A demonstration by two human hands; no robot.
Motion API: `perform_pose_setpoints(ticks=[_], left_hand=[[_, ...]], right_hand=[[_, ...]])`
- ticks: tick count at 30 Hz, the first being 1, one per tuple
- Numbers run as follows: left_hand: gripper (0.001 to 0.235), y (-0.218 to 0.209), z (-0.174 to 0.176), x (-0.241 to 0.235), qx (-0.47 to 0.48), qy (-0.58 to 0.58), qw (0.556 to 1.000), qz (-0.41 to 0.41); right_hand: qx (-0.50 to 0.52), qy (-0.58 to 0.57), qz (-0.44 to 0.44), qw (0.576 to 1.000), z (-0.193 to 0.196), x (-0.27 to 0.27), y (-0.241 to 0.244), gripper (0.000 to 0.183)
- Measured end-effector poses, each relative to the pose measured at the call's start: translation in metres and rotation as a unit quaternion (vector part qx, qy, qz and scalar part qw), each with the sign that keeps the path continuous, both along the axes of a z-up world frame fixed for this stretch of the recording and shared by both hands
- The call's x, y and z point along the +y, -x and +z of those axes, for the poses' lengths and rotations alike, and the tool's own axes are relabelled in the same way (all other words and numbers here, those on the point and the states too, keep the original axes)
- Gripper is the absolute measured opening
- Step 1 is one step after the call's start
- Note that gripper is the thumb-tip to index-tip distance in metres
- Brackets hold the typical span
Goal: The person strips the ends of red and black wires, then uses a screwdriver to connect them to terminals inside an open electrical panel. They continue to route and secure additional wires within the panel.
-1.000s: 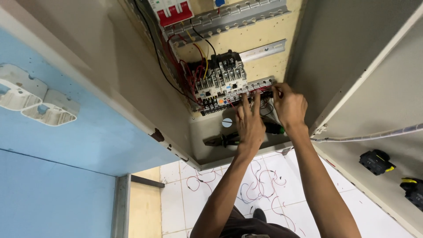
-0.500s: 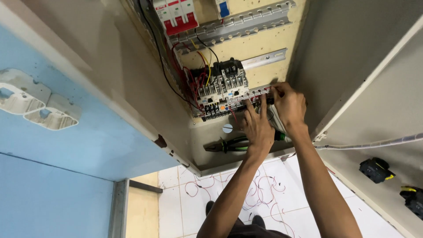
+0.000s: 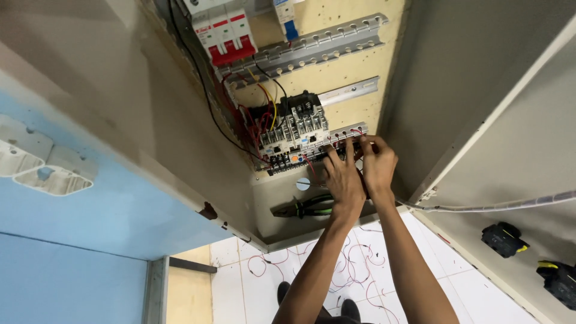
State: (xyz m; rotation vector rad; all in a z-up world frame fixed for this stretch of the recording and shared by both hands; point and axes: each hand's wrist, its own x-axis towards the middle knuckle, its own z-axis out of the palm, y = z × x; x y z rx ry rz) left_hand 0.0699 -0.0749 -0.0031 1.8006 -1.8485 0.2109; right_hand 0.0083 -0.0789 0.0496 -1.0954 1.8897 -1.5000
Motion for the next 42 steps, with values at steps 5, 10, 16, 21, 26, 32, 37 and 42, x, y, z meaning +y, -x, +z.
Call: perform_pose_setpoints(ticks=[5,10,16,21,26,32,37,42], left_hand=[[0.085,0.002,-0.006,-0.002,-0.009,0.007,1.000,0.016],[0.092,0.000,0.016,0.015,0.039,-0.041,0.998,-0.015],[0.097,-0.002,0.038,0.025,0.094,-0.100,0.989,-0.061],[0.099,-0.002,0.047,0.031,0.098,-0.140,0.983,-0.062],[0.101,-0.006,0.061,0.041,0.100,-0.143,0.981,-0.085],[0.100,-0.007,0.058,0.036,0.105,-0.164,0.977,-0.087],[0.096,-0.004,0.046,0.030,0.092,-0.148,0.982,-0.076],[0.105,0.002,0.019,0.020,0.060,-0.077,0.994,-0.057]], right_hand=[[-0.084,0.010,0.004,0.996,-0.013,-0.013,0.001,0.017],[-0.065,0.016,0.018,0.998,0.008,0.012,0.002,0.017],[-0.044,-0.004,0.057,0.997,-0.016,0.007,0.028,0.020],[-0.026,-0.001,0.048,0.999,0.018,0.006,0.022,0.022],[0.095,0.009,0.024,0.995,-0.006,-0.007,0.027,0.018],[0.173,0.011,0.025,0.985,0.029,0.020,0.009,0.019],[0.239,0.076,0.024,0.968,-0.009,0.000,0.017,0.020],[0.260,0.105,0.021,0.960,-0.015,0.002,0.011,0.021]])
